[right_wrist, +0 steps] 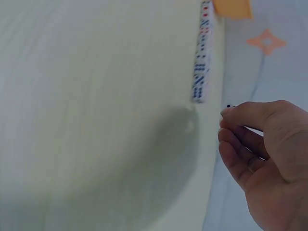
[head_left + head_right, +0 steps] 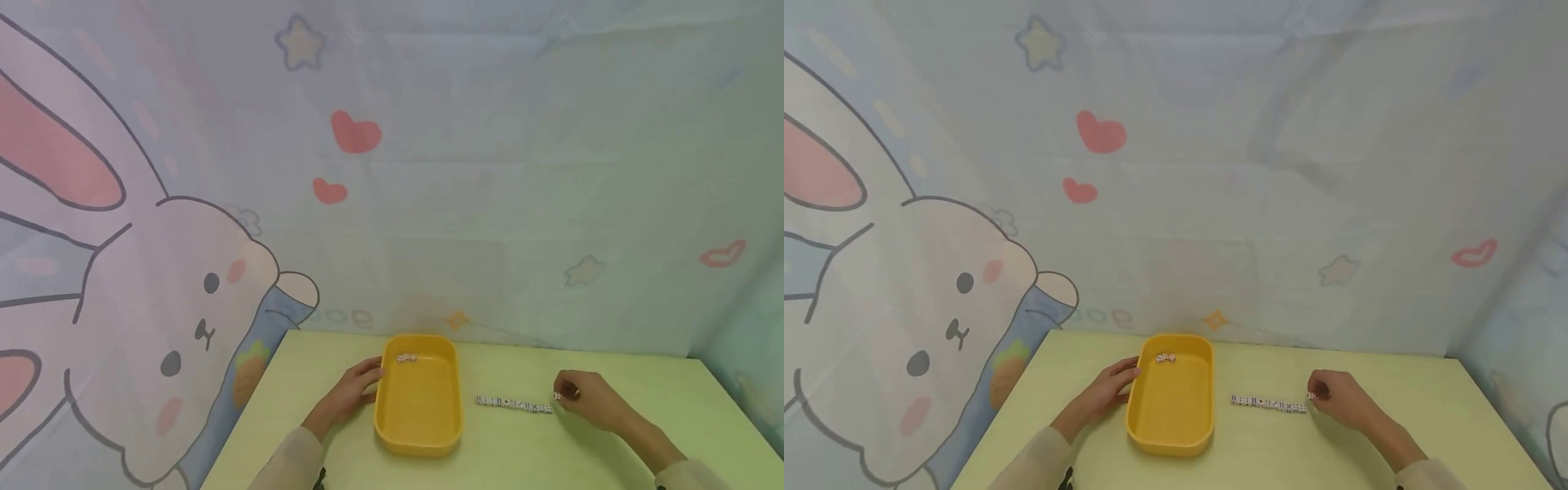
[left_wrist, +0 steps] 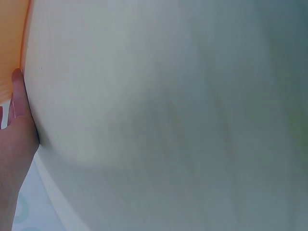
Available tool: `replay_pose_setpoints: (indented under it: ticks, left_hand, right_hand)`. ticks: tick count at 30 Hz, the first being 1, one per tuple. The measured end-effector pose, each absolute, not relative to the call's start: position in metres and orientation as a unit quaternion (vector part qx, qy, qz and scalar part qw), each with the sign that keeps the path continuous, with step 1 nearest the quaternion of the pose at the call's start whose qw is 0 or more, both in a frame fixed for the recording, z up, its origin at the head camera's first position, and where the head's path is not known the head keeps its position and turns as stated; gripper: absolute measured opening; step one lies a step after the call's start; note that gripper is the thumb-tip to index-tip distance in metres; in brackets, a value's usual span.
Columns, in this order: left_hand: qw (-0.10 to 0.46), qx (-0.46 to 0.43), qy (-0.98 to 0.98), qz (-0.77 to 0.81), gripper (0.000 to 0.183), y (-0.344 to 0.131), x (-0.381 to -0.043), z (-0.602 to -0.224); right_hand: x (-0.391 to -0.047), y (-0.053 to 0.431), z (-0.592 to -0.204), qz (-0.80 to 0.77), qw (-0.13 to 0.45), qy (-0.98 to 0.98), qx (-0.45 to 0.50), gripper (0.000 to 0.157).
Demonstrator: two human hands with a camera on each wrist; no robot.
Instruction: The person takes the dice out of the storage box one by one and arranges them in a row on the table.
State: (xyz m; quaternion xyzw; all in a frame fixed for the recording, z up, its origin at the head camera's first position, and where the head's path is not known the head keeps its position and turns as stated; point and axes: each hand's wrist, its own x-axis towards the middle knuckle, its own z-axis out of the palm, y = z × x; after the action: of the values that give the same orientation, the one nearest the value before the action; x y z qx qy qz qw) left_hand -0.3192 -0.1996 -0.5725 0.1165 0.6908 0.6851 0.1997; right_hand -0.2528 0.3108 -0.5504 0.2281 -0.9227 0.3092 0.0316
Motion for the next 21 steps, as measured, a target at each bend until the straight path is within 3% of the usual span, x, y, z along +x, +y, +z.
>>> replay_pose_setpoints:
  ticks: [10,21]
  left_hand:
    - [0.193,0.115,0.689,0.689,0.058,-0.198,-0.319,-0.571]
    - [0.194,0.115,0.698,0.68,0.059,-0.199,-0.32,-0.573]
  right_hand:
    - [-0.259,0.324,-0.578,0.313,0.027,-0.915,0.253,0.012]
    - [-0.257,0.314,-0.581,0.307,0.024,-0.916,0.256,0.017]
